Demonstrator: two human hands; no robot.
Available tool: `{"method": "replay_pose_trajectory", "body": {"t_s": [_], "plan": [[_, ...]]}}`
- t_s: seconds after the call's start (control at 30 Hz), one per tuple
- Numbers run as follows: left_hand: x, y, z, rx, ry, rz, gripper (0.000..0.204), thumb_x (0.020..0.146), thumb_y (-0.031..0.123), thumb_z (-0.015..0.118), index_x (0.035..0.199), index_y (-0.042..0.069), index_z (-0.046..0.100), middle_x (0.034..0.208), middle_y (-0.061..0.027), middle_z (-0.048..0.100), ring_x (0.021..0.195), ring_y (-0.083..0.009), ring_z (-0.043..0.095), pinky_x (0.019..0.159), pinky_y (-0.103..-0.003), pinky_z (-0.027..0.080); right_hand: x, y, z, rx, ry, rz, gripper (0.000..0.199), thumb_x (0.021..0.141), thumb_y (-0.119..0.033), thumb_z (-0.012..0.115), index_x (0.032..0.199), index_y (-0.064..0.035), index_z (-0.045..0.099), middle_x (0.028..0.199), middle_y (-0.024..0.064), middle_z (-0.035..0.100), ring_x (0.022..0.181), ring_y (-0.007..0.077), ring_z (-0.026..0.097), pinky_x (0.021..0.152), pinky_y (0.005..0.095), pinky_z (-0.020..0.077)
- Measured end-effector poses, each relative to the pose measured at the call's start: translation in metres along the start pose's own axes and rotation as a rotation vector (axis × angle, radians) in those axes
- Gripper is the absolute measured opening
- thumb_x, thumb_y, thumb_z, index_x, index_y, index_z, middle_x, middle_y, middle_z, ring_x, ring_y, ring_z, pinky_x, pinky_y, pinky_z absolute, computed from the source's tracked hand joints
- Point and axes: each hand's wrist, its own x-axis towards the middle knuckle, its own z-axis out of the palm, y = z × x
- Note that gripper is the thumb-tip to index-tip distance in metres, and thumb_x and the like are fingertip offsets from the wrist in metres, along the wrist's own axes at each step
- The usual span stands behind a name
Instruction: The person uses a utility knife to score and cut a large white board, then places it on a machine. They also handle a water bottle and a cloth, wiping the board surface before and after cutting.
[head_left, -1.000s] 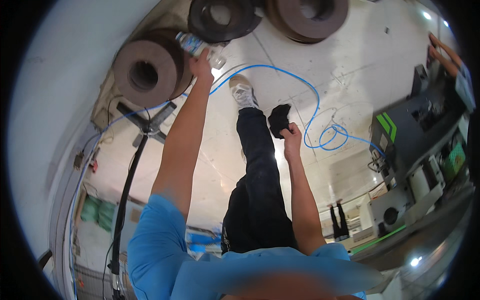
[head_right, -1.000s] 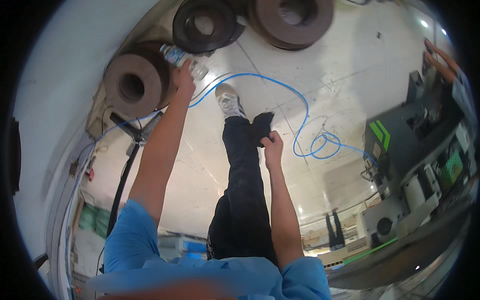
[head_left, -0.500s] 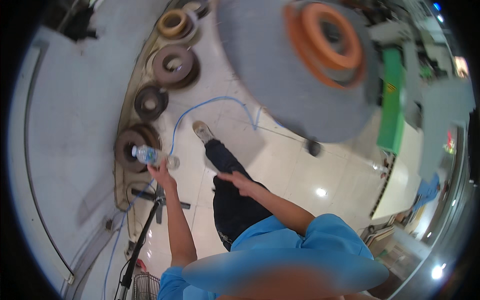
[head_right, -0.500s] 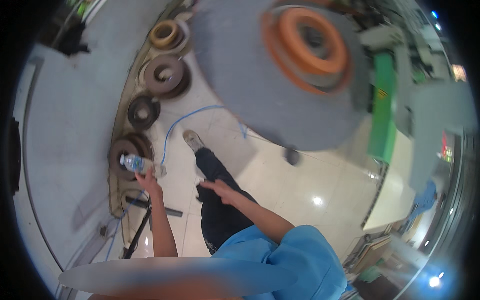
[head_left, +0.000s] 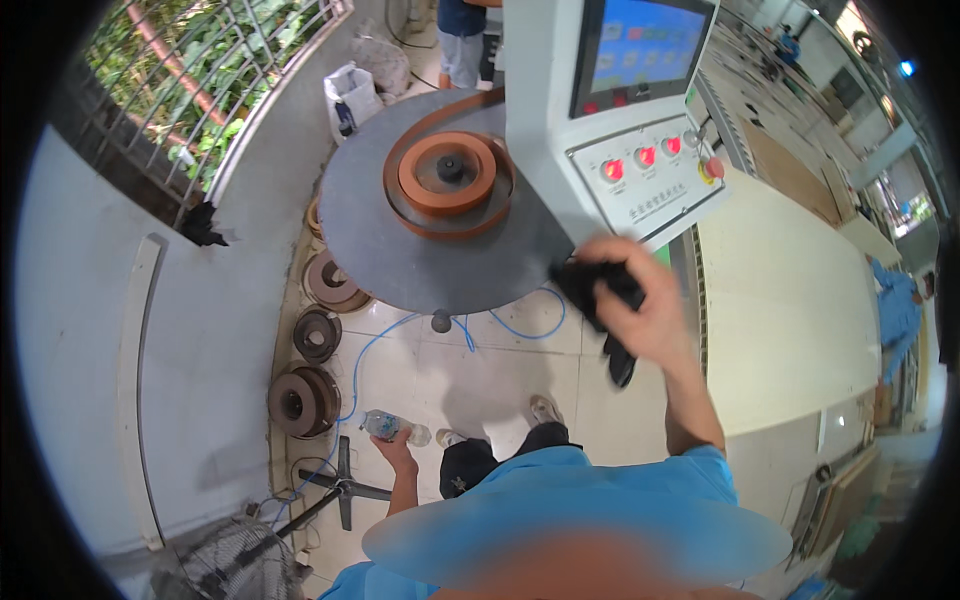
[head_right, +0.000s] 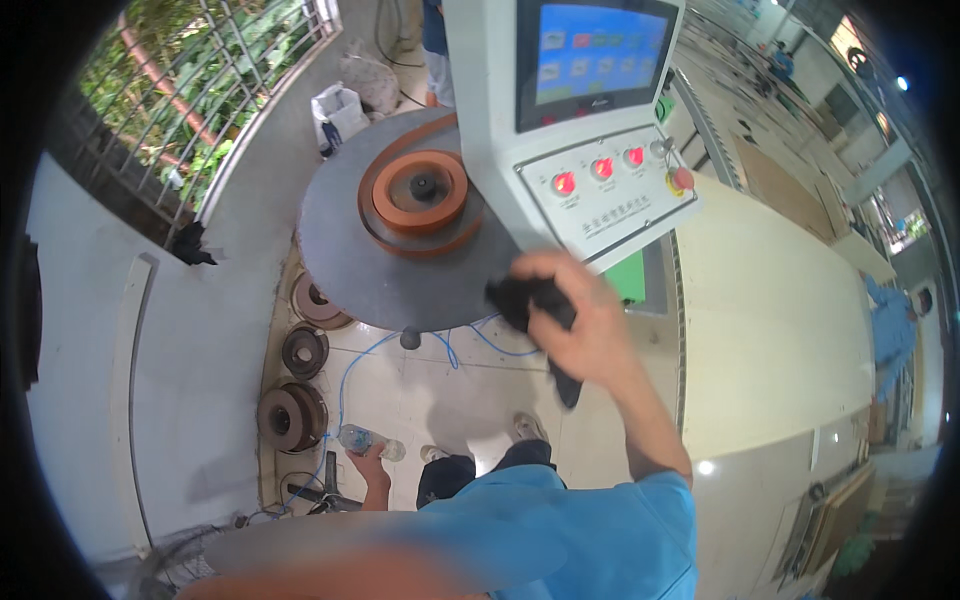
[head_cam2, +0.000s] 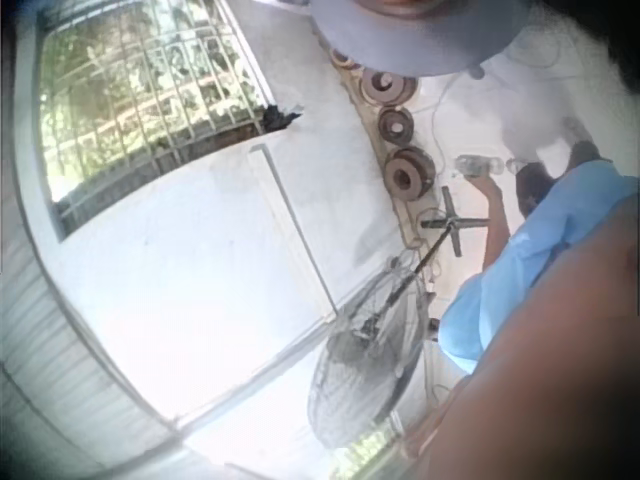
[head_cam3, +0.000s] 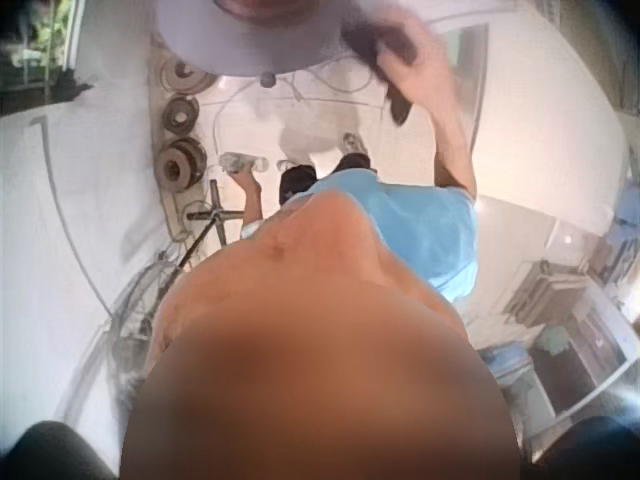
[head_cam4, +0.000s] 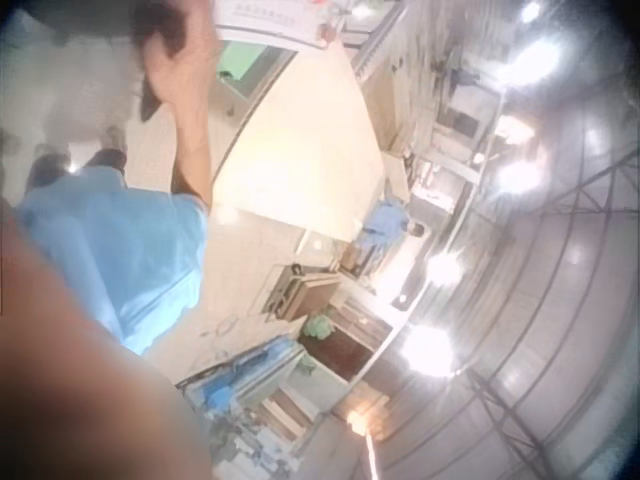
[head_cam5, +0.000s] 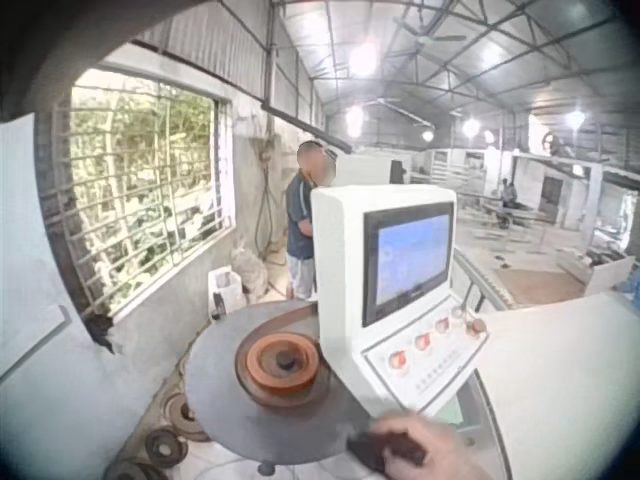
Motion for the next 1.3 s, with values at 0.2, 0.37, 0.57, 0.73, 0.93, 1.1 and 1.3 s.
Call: {"method": "replay_pose_trajectory", "body": {"t_s": [0.2, 0.37, 0.57, 0.73, 0.93, 1.1, 1.3], "plan": [[-0.088, -0.008, 0.065, -0.11, 0.021, 0.094, 0.066, 0.067, -0.007, 0.073, 0.123, 0.007, 0.042, 0.112, -0.0072, 0.053, 0.103, -0.021, 0.055, 0.092, -0.036, 0.046, 0.117, 0.035, -0.064, -0.442, 0.249, -0.338, 0.046, 0.071, -0.002, 0.07, 0.116, -0.0068, 0.057, 0.148, 0.0129, 0.048, 0.094, 0.0341, 0.068, 0.071, 0.0413, 0.0564], [-0.17, -0.015, 0.114, -0.149, 0.075, 0.106, 0.067, 0.066, -0.009, 0.072, 0.123, 0.008, 0.042, 0.112, -0.0073, 0.055, 0.103, -0.0219, 0.057, 0.092, -0.037, 0.046, 0.161, 0.059, -0.069, -0.465, 0.23, -0.54, 0.046, 0.069, -0.003, 0.074, 0.112, -0.0047, 0.056, 0.148, 0.0124, 0.049, 0.082, 0.0333, 0.07, 0.066, 0.042, 0.0568], [-0.256, -0.001, 0.141, -0.121, -0.039, 0.162, 0.078, 0.067, -0.013, 0.07, 0.135, 0.008, 0.038, 0.12, -0.0087, 0.053, 0.114, -0.0242, 0.054, 0.1, -0.039, 0.044, 0.093, 0.072, -0.118, -0.057, 0.281, -0.53, 0.042, 0.071, 0.001, 0.068, 0.11, -0.0072, 0.059, 0.135, 0.0143, 0.06, 0.111, 0.0361, 0.064, 0.085, 0.0402, 0.0557], [-0.297, 0.013, 0.141, -0.015, -0.369, 0.198, 0.081, 0.071, -0.011, 0.07, 0.141, 0.008, 0.035, 0.123, -0.0079, 0.054, 0.117, -0.0227, 0.054, 0.102, -0.038, 0.043, -0.023, 0.149, -0.19, 0.352, 0.404, -0.047, 0.026, 0.088, 0.0, 0.067, 0.113, -0.0049, 0.063, 0.099, 0.0033, 0.064, 0.091, 0.0117, 0.06, 0.081, 0.0269, 0.0501], [-0.34, -0.004, 0.157, -0.081, -0.602, 0.097, 0.076, 0.076, -0.009, 0.069, 0.143, 0.008, 0.036, 0.122, -0.0066, 0.056, 0.117, -0.0212, 0.055, 0.104, -0.037, 0.043, -0.182, 0.217, -0.264, 0.111, 0.551, 0.4, 0.021, 0.085, -0.008, 0.068, 0.104, -0.0011, 0.065, 0.1, 0.0073, 0.067, 0.095, 0.0162, 0.062, 0.089, 0.0298, 0.0488], [-0.391, -0.009, 0.183, -0.2, -0.662, -0.113, 0.061, 0.082, 0.0, 0.065, 0.138, 0.005, 0.043, 0.124, -0.0108, 0.062, 0.121, -0.0234, 0.056, 0.107, -0.04, 0.04, -0.302, 0.278, -0.273, -0.267, 0.604, 0.505, 0.022, 0.087, -0.013, 0.069, 0.106, -0.0027, 0.066, 0.101, 0.0137, 0.069, 0.096, 0.0255, 0.065, 0.09, 0.0349, 0.0495], [-0.42, 0.037, 0.246, -0.038, -0.971, -0.003, 0.06, 0.089, 0.013, 0.071, 0.141, 0.004, 0.042, 0.127, -0.0101, 0.06, 0.124, -0.0206, 0.054, 0.106, -0.036, 0.039, -0.404, 0.324, -0.25, -0.61, 0.218, 0.632, 0.052, 0.087, -0.021, 0.072, 0.134, -0.0064, 0.054, 0.132, 0.022, 0.055, 0.117, 0.0382, 0.057, 0.099, 0.0437, 0.047]]}}
